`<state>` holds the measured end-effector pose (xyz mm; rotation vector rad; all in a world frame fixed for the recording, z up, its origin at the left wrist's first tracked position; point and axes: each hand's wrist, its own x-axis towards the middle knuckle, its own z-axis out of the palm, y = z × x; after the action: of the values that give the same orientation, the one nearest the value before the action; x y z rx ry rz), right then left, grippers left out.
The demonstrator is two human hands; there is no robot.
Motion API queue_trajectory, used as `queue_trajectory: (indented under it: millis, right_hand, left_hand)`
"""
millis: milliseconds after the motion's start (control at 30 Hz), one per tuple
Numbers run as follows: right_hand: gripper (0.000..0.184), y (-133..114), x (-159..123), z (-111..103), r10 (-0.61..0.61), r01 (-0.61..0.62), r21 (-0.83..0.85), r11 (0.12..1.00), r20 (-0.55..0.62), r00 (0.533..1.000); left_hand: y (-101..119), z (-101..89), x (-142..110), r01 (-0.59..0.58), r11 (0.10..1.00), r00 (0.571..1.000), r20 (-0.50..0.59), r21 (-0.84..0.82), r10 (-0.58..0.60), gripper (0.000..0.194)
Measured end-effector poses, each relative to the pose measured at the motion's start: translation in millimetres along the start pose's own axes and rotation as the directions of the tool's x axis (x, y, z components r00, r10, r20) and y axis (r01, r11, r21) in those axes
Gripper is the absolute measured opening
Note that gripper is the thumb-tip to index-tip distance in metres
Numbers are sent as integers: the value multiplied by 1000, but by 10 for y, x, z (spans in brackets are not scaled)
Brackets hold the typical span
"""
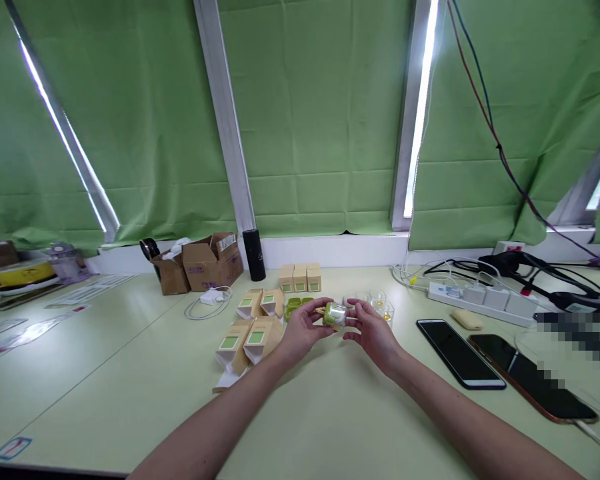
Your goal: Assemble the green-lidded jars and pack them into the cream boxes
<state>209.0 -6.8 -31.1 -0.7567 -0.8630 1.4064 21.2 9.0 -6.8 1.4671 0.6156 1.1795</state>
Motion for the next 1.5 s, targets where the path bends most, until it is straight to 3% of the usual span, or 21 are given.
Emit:
queue_trajectory:
  millis: [267,367,533,933,1167,1500]
  right_hand:
    - [39,12,34,-25,6,-8,-44,999,-49,999]
    - [38,16,37,-30,7,-10,-49,999,-65,998]
    - [36,15,41,-38,24,-33,-95,995,-98,995]
    - [34,33,117,-116,5,-52,-223,973,-204,979]
    - [34,64,156,-175,-24,-42,-271,962,-235,972]
    - [37,64,157,-166,-13,-62,-304,951,-237,971]
  left_hand:
    - [16,1,-9,-55,996,998,-5,64,55,50]
    - [16,-1,-34,-112,973,994,8,203,113,48]
    - [27,14,-99,-262,835,964,93,484,248,47]
    - [-101,-26,-129,-161,684,986,142,712,85,54]
    - [-117,-31,-125,-216,607,975,198,765,98,41]
    - [-146,-32,-134,-207,518,976,211,830,53,44]
